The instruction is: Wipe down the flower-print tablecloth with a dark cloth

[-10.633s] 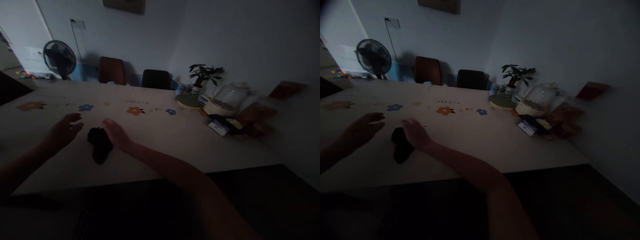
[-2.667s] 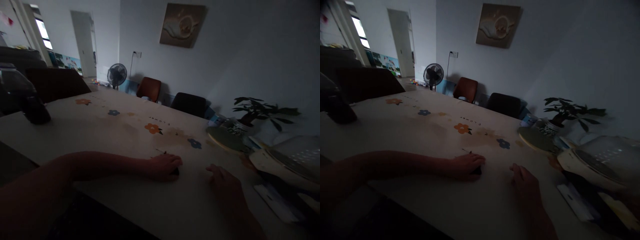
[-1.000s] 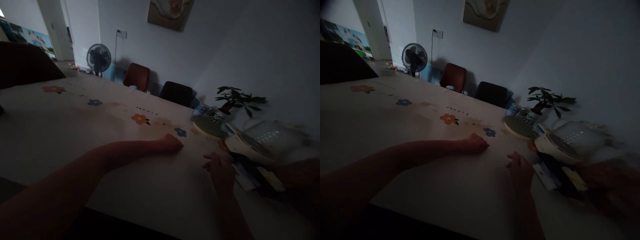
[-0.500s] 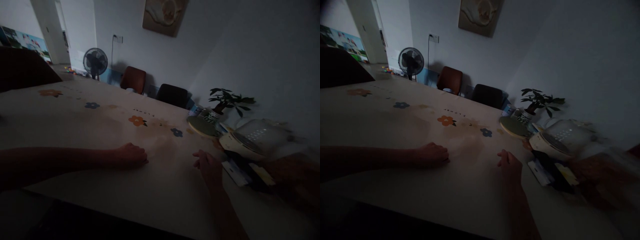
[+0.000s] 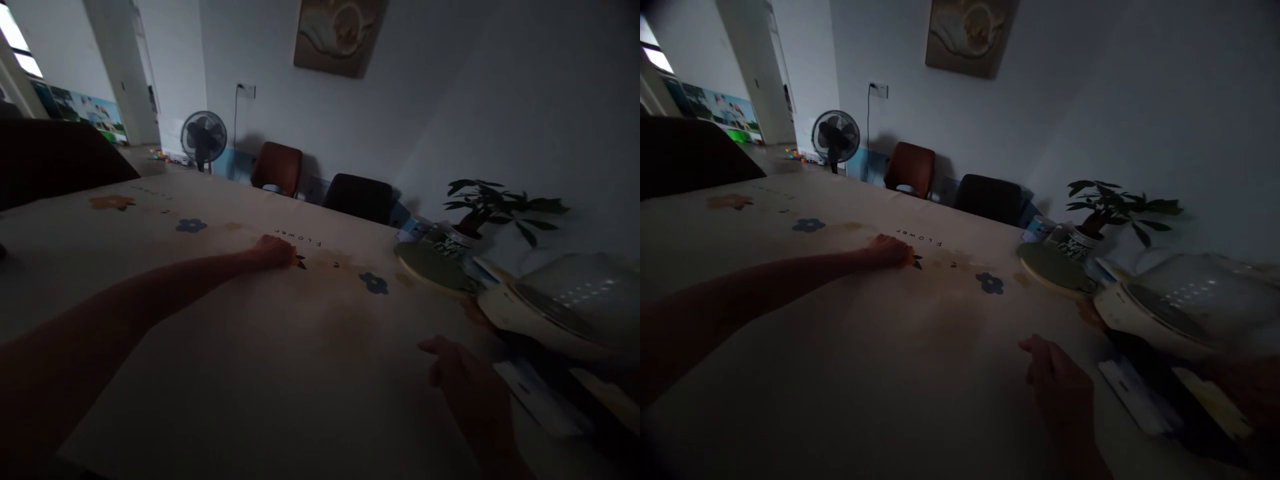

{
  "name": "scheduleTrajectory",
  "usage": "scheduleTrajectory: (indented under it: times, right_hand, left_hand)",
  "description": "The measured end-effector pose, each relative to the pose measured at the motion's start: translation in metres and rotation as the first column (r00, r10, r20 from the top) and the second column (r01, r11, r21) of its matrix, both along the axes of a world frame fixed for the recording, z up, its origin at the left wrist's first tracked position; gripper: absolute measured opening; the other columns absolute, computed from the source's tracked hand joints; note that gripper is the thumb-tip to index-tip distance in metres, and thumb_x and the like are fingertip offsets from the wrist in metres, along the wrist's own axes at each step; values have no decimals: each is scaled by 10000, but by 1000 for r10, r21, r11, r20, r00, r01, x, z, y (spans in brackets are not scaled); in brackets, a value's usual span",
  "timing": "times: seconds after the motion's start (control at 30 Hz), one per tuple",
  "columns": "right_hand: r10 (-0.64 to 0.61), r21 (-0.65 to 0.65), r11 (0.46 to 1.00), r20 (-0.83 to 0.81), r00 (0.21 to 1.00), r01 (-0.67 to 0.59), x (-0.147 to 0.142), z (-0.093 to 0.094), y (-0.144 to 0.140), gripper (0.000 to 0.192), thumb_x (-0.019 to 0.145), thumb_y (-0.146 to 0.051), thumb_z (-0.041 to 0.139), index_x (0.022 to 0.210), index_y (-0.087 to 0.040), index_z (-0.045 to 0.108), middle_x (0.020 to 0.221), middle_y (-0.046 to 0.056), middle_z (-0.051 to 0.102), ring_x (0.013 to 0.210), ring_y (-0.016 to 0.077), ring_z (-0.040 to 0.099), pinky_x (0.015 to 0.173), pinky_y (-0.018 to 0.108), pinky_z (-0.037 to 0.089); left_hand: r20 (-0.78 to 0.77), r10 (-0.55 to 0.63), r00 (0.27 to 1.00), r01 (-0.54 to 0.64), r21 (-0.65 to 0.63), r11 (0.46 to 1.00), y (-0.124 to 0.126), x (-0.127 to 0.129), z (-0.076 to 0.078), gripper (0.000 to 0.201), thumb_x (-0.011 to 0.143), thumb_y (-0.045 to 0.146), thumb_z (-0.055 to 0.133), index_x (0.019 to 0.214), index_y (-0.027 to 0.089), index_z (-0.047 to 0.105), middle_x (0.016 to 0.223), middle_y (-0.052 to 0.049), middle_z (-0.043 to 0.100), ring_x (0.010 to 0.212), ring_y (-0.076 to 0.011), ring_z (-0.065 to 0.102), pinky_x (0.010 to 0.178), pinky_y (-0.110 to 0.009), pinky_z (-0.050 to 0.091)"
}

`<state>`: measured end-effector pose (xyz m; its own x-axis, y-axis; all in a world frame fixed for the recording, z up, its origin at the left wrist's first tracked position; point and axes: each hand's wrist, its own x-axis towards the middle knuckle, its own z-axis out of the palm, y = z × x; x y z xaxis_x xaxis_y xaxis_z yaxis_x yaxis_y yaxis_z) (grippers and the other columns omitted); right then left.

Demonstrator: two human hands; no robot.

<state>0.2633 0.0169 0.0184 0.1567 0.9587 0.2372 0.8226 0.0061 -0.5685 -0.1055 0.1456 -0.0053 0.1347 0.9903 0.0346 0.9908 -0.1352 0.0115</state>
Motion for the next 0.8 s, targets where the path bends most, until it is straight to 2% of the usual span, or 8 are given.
scheduleTrajectory:
  times: [0.07, 0.17, 0.27, 0.37, 0.43, 0.6, 0.7, 0.8]
  right_hand:
    - [11, 5, 1000, 17, 1000, -11, 0, -2, 2, 532, 777, -624, 322, 686, -236, 675, 484, 19, 559, 488, 202, 560, 552, 324, 410]
    - [40, 29, 999, 42, 998, -42, 2, -5, 7, 511, 771, -608, 333, 678, -244, 679, 476, 15, 560, 460, 191, 549, 520, 308, 396]
    - [0, -11, 1000, 48, 999, 0, 2, -6, 9, 516, 765, -610, 341, 675, -243, 693, 473, 18, 566, 464, 198, 567, 509, 308, 398]
    - [-14, -34, 999, 46, 999, 15, 2, -8, 10, 521, 761, -613, 348, 675, -238, 700, 485, 25, 576, 471, 203, 580, 515, 316, 412]
    - [26, -11, 1000, 53, 998, -25, 4, -11, 10, 512, 767, -603, 354, 679, -235, 699, 499, 29, 588, 479, 202, 585, 527, 318, 423]
    - [125, 41, 991, 76, 989, -128, 9, -19, 12, 501, 804, -598, 372, 689, -233, 696, 533, 43, 621, 503, 209, 588, 539, 320, 434]
    - [126, 6, 992, 63, 990, -127, 7, -19, 12, 507, 808, -591, 363, 693, -235, 705, 502, 38, 598, 506, 218, 594, 542, 326, 437]
    - [142, 12, 990, 47, 989, -142, 1, -17, 11, 493, 790, -586, 378, 672, -232, 700, 521, 47, 611, 525, 224, 602, 553, 333, 451]
  left_hand:
    - [-1, 19, 1000, -19, 32, 999, 21, -3, -7, 385, 976, 354, 389, 1038, 124, 692, 1012, -191, 684, 1021, -319, 639, 860, -456, 468]
    - [17, 55, 998, -56, 72, 996, 52, -4, -16, 363, 976, 378, 442, 1077, 107, 661, 1055, -157, 666, 1033, -267, 624, 906, -465, 476]
    - [41, 71, 997, -76, 123, 989, 76, -6, -20, 374, 966, 414, 483, 1140, 113, 621, 1177, -137, 616, 1127, -251, 573, 977, -473, 456]
    - [55, 33, 998, -41, 155, 987, 87, -11, -22, 380, 964, 407, 491, 1201, 124, 585, 1283, -136, 557, 1218, -264, 512, 1039, -494, 409]
    - [56, -27, 998, 20, 134, 991, 85, -15, -23, 348, 960, 382, 505, 1173, 123, 596, 1259, -128, 571, 1200, -258, 523, 1039, -493, 410]
    - [75, -233, 970, 228, 73, 971, 52, -25, -23, 223, 937, 233, 509, 1055, 120, 661, 1238, -138, 602, 1250, -239, 489, 1076, -415, 369]
    - [113, -285, 952, 280, 61, 958, 11, -27, -21, 268, 943, 234, 465, 1117, 180, 661, 1329, -116, 570, 1282, -219, 474, 1074, -354, 361]
    - [150, -280, 948, 275, 53, 960, -40, -24, -19, 365, 981, 310, 357, 1228, 215, 610, 1374, -110, 543, 1247, -220, 512, 1062, -376, 378]
